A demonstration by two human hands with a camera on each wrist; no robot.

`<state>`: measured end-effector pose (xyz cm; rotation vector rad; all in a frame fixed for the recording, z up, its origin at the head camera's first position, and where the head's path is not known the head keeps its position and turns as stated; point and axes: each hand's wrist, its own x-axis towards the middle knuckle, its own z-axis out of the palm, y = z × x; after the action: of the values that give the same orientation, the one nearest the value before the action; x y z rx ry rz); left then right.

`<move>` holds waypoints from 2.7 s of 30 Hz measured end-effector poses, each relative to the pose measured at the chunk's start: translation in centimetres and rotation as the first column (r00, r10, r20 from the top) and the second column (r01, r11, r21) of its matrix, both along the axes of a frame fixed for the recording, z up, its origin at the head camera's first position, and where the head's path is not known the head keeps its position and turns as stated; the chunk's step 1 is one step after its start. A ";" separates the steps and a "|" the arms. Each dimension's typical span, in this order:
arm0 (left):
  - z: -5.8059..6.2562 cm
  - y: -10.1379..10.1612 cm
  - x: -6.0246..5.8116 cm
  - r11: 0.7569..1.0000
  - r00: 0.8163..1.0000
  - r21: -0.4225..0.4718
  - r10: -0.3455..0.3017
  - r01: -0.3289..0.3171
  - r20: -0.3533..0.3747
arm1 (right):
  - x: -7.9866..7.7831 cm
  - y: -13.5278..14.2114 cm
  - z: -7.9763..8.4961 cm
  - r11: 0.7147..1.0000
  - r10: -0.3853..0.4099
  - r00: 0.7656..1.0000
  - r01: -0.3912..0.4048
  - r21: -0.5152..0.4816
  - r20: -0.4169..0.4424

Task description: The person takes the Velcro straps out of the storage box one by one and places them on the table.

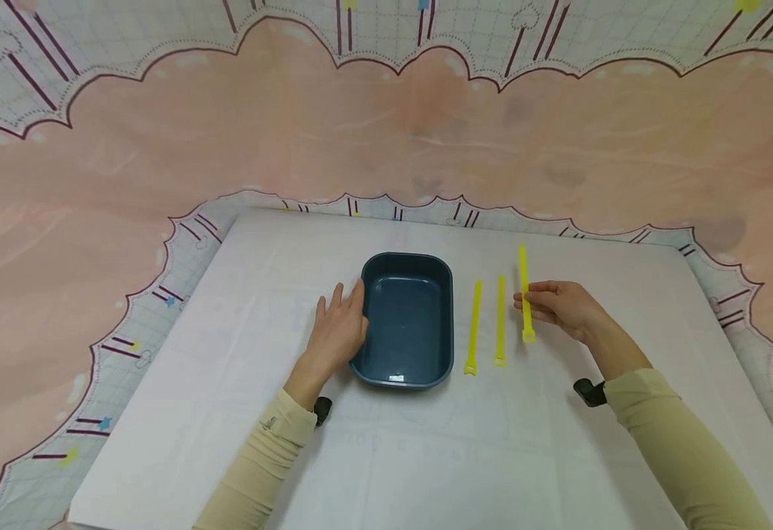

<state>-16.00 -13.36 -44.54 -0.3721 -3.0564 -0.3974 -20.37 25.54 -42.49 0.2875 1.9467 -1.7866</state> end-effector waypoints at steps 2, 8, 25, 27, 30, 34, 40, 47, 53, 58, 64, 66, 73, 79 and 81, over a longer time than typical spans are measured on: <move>0.0 0.0 0.1 1.000 1.000 0.004 -0.001 0.001 0.000 | 0.2 0.3 -0.4 0.999 0.015 1.000 -0.015 0.048 0.006; 0.1 0.1 0.1 1.000 1.000 0.004 0.001 -0.001 0.008 | 0.9 0.8 -1.5 0.987 0.044 0.999 -0.046 0.153 0.016; 0.2 0.1 -0.2 1.000 1.000 -0.012 -0.005 0.005 0.005 | 1.6 0.4 -2.5 0.969 0.060 0.998 -0.061 0.239 0.014; 0.2 0.1 -0.2 1.000 1.000 -0.013 -0.003 0.003 0.009 | 1.5 0.4 -2.5 0.967 0.061 0.998 -0.060 0.248 0.001; 0.1 0.1 -0.3 1.000 1.000 -0.017 -0.004 0.004 0.011 | 1.6 0.3 -2.6 0.964 0.064 0.998 -0.058 0.260 -0.015; 0.2 0.1 -0.2 1.000 1.000 -0.019 -0.009 0.009 0.010 | 1.7 0.3 -2.6 0.952 0.076 0.996 -0.059 0.300 -0.046; 0.4 0.0 0.0 1.000 1.000 -0.012 -0.007 0.007 0.016 | 1.8 0.1 -2.8 0.928 0.089 0.993 -0.056 0.369 -0.072; 0.2 0.0 -0.1 1.000 1.000 -0.018 -0.015 0.015 -0.002 | 1.8 -0.2 -3.0 0.918 0.089 0.993 -0.053 0.394 -0.074; 0.1 0.0 -0.1 1.000 1.000 -0.021 -0.018 0.017 -0.010 | 1.9 -0.3 -3.2 0.911 0.096 0.992 -0.052 0.409 -0.087; 0.1 0.0 0.0 1.000 1.000 -0.016 -0.013 0.013 -0.007 | 1.9 -0.2 -3.3 0.908 0.097 0.991 -0.049 0.416 -0.095; 0.0 0.0 0.1 1.000 1.000 -0.014 -0.011 0.010 -0.012 | 2.0 -0.1 -3.3 0.908 0.096 0.991 -0.048 0.417 -0.096; 0.0 0.1 0.1 1.000 1.000 -0.017 -0.011 0.010 -0.014 | 2.0 -0.1 -3.4 0.908 0.096 0.991 -0.047 0.417 -0.098; 0.1 0.1 0.1 1.000 1.000 -0.022 -0.011 0.011 -0.007 | 2.0 0.1 -3.4 0.905 0.100 0.990 -0.047 0.422 -0.104; 0.1 0.0 0.0 1.000 1.000 -0.027 -0.008 0.008 -0.002 | 2.0 0.2 -3.4 0.907 0.100 0.989 -0.048 0.419 -0.104; 0.1 -0.1 0.0 0.999 1.000 -0.033 -0.017 0.016 -0.007 | 2.0 0.1 -3.3 0.905 0.103 0.989 -0.050 0.422 -0.104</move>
<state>-15.95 -13.45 -44.46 -0.3995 -3.0582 -0.3463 -18.35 25.68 -45.78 0.2386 2.3898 -1.3490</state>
